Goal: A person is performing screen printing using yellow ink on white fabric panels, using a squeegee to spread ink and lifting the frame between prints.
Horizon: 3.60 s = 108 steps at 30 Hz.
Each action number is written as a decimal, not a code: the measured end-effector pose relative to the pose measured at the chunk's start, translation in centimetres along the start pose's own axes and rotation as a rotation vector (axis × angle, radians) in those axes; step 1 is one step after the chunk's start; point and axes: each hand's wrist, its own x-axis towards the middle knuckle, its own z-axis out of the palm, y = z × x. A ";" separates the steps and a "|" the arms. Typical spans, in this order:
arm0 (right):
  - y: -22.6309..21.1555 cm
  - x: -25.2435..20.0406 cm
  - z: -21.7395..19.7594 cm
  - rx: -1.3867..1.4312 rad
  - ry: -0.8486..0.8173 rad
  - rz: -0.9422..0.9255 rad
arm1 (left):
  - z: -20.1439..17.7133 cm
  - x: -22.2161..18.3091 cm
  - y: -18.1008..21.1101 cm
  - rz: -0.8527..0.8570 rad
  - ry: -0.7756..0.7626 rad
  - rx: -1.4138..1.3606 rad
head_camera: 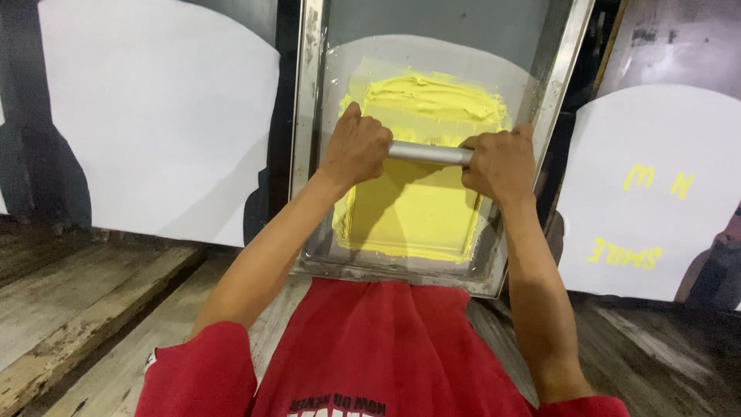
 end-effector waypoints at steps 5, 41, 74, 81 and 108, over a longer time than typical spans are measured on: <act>-1.2 -3.8 3.5 -0.068 -0.036 0.038 | 1.2 -4.2 2.1 -0.009 -0.009 -0.036; -1.7 -17.2 -1.0 0.893 0.031 0.297 | 3.2 -13.5 -2.1 -0.605 0.589 -0.410; -39.6 -11.1 -5.0 1.318 0.457 0.525 | -1.7 -33.9 -30.9 -0.751 0.662 -0.825; -47.7 -5.0 -5.4 1.364 0.388 0.548 | -2.8 -37.9 -41.0 -0.882 0.572 -0.842; -45.7 1.9 0.1 1.350 0.430 0.763 | -2.9 -31.3 -51.6 -0.763 0.289 -0.797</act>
